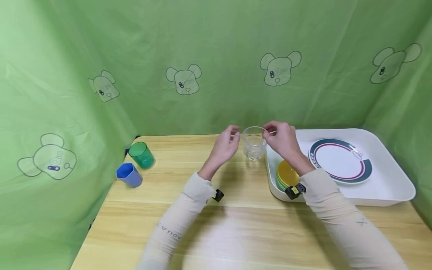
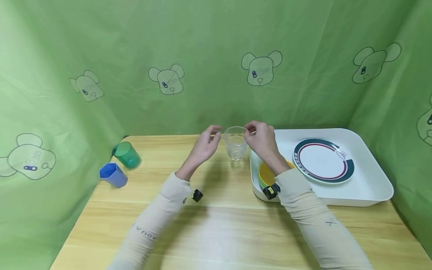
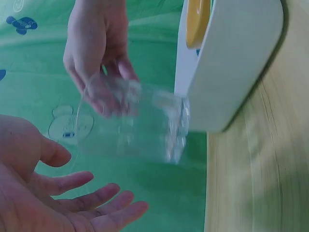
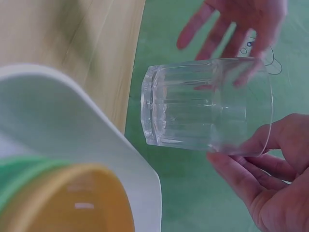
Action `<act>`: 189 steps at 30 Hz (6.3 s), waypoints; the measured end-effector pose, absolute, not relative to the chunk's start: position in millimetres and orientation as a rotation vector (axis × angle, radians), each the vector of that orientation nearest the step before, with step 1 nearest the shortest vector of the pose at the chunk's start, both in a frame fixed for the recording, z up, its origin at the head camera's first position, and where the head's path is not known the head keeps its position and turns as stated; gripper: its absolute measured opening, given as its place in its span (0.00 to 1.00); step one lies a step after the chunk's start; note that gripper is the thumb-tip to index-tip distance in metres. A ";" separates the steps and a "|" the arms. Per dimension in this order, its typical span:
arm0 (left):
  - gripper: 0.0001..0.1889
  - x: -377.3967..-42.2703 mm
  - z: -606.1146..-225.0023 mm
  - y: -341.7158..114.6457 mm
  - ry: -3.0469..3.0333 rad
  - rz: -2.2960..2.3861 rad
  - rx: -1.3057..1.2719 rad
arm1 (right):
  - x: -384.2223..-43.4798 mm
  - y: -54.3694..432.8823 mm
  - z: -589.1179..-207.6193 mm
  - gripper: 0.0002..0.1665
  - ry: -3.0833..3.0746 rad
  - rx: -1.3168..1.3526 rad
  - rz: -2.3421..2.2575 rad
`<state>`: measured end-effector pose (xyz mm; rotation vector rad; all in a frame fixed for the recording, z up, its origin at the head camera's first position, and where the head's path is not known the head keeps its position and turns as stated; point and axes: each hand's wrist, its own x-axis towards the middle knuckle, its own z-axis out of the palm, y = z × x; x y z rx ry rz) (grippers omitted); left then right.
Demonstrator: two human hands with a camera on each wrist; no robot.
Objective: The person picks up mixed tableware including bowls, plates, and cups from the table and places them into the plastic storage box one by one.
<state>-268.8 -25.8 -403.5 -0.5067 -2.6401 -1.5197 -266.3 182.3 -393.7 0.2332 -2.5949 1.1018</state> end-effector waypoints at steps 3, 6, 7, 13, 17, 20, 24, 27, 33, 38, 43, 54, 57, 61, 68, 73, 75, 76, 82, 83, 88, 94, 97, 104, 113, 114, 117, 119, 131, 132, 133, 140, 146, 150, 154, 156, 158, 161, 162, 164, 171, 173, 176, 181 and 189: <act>0.18 -270.4 -405.8 -41.6 -2.639 -1.501 -0.470 | -265.5 187.9 -390.3 0.12 -2.598 0.222 1.084; 0.18 -271.8 -408.1 -58.8 -2.642 -1.479 -0.420 | -264.5 194.5 -387.6 0.12 -2.596 0.225 1.074; 0.18 -272.1 -408.5 -64.5 -2.642 -1.478 -0.403 | -264.0 196.8 -386.8 0.11 -2.595 0.222 1.068; 0.17 -273.0 -410.3 -96.2 -2.642 -1.461 -0.300 | -261.7 211.0 -384.9 0.12 -2.596 0.174 1.037; 0.17 -273.6 -413.4 -116.5 -2.641 -1.409 -0.236 | -261.4 219.6 -385.8 0.12 -2.599 0.155 1.023; 0.17 -273.5 -415.7 -130.3 -2.630 -1.365 -0.207 | -261.1 225.1 -386.5 0.13 -2.600 0.152 1.025; 0.17 -272.9 -418.6 -146.7 -2.619 -1.319 -0.171 | -260.4 231.8 -387.0 0.13 -2.611 0.133 1.040; 0.17 -272.5 -420.1 -156.2 -2.620 -1.298 -0.136 | -260.3 237.7 -388.0 0.13 -2.623 0.112 1.040; 0.17 -271.6 -419.2 -175.3 -2.615 -1.255 -0.093 | -263.5 245.8 -389.0 0.12 -2.651 0.079 1.007; 0.17 -270.3 -418.7 -192.5 -2.621 -1.215 -0.050 | -267.8 252.9 -390.8 0.12 -2.688 0.051 0.976; 0.18 -270.0 -418.0 -209.3 -2.636 -1.173 -0.010 | -273.4 262.8 -395.4 0.12 -2.743 0.019 0.972; 0.17 -270.7 -414.1 -231.9 -2.613 -1.097 0.037 | -281.3 271.3 -401.2 0.13 -2.846 -0.043 0.998; 0.17 -270.9 -413.8 -235.0 -2.608 -1.099 0.045 | -283.4 270.9 -401.1 0.14 -2.871 -0.065 1.043; 0.17 -272.1 -414.5 -239.5 -2.600 -1.095 0.051 | -286.8 271.2 -401.9 0.14 -2.910 -0.074 1.076; 0.17 -275.2 -413.7 -249.2 -2.586 -1.068 0.080 | -289.6 277.0 -403.2 0.14 -2.992 -0.044 1.076; 0.18 -276.0 -409.4 -257.7 -2.574 -1.095 0.101 | -291.2 281.5 -406.3 0.13 -3.041 -0.073 1.129; 0.18 -277.0 -407.2 -261.9 -2.570 -1.103 0.114 | -291.7 283.4 -407.6 0.13 -3.045 -0.074 1.165; 0.18 -277.6 -406.0 -264.0 -2.572 -1.102 0.124 | -292.2 284.1 -408.4 0.13 -3.046 -0.075 1.179; 0.20 -281.2 -402.4 -277.8 -2.634 -1.069 0.212 | -291.7 286.8 -412.2 0.11 -3.062 -0.117 1.228; 0.20 -281.6 -402.4 -280.4 -2.645 -1.061 0.227 | -291.4 287.2 -412.7 0.11 -3.066 -0.125 1.225; 0.22 -283.4 -404.0 -293.6 -2.682 -1.078 0.290 | -291.2 287.3 -415.1 0.12 -3.072 -0.150 1.195; 0.24 -283.7 -404.4 -304.9 -2.735 -1.062 0.342 | -292.9 288.7 -416.5 0.13 -3.079 -0.146 1.147; 0.25 -283.1 -403.2 -308.6 -2.771 -1.016 0.351 | -293.8 289.9 -416.9 0.13 -3.083 -0.135 1.122; 0.29 -282.8 -405.8 -319.1 -2.862 -1.006 0.406 | -292.7 291.0 -417.3 0.14 -3.089 -0.110 1.097; 0.32 -283.6 -409.1 -329.3 -2.950 -1.016 0.468 | -289.8 288.6 -410.5 0.21 -3.104 -0.043 1.032; 0.32 -283.0 -408.7 -329.7 -2.955 -1.014 0.465 | -289.6 287.8 -409.4 0.21 -3.113 -0.037 1.016; 0.31 -280.2 -406.8 -330.7 -2.973 -1.006 0.453 | -288.8 285.1 -405.7 0.23 -3.137 -0.020 0.970; 0.30 -278.8 -406.1 -330.6 -2.987 -0.996 0.450 | -288.0 283.8 -403.6 0.24 -3.145 -0.017 0.958; 0.29 -278.9 -411.4 -331.4 -3.013 -0.963 0.441 | -284.2 282.5 -402.1 0.25 -3.159 -0.002 0.923; 0.29 -278.8 -411.7 -331.8 -3.013 -0.966 0.438 | -284.0 282.5 -402.1 0.25 -3.159 0.001 0.919; 0.29 -278.7 -412.1 -332.3 -3.010 -0.973 0.434 | -284.1 282.7 -402.4 0.25 -3.162 0.004 0.916; 0.29 -278.0 -411.6 -331.2 -2.943 -1.114 0.400 | -283.8 285.2 -402.4 0.25 -3.168 0.018 0.910; 0.30 -281.9 -409.9 -322.9 -2.871 -1.199 0.369 | -281.3 288.8 -399.5 0.24 -3.138 0.062 0.891; 0.30 -283.8 -409.4 -314.0 -2.856 -1.249 0.322 | -279.5 286.8 -395.8 0.24 -3.109 0.099 0.862; 0.30 -284.6 -409.2 -303.2 -2.842 -1.291 0.291 | -277.8 281.2 -391.3 0.25 -3.097 0.097 0.888; 0.30 -284.9 -408.6 -297.4 -2.835 -1.312 0.283 | -276.6 277.7 -388.8 0.25 -3.087 0.101 0.906; 0.29 -286.0 -408.8 -292.4 -2.834 -1.306 0.269 | -275.7 274.4 -386.6 0.25 -3.076 0.107 0.922; 0.28 -287.5 -408.2 -285.2 -2.835 -1.305 0.239 | -274.5 271.2 -384.1 0.26 -3.057 0.131 0.931; 0.28 -288.1 -408.4 -282.8 -2.834 -1.306 0.225 | -274.2 270.3 -383.6 0.26 -3.052 0.133 0.933; 0.28 -288.9 -408.0 -278.2 -2.832 -1.327 0.204 | -273.6 268.9 -383.0 0.26 -3.037 0.140 0.939; 0.24 -288.9 -406.0 -262.4 -2.821 -1.368 0.148 | -271.3 261.8 -381.6 0.27 -2.972 0.148 0.974; 0.24 -288.1 -404.6 -258.4 -2.820 -1.371 0.135 | -270.6 259.6 -380.9 0.27 -2.953 0.153 0.990; 0.24 -287.0 -401.3 -252.4 -2.813 -1.378 0.120 | -270.2 256.3 -380.0 0.26 -2.924 0.156 1.006; 0.23 -286.4 -397.1 -238.5 -2.809 -1.380 0.118 | -269.7 250.8 -378.2 0.25 -2.880 0.149 1.029; 0.21 -285.3 -394.8 -210.6 -2.802 -1.354 0.103 | -268.5 239.5 -375.2 0.26 -2.859 0.149 1.083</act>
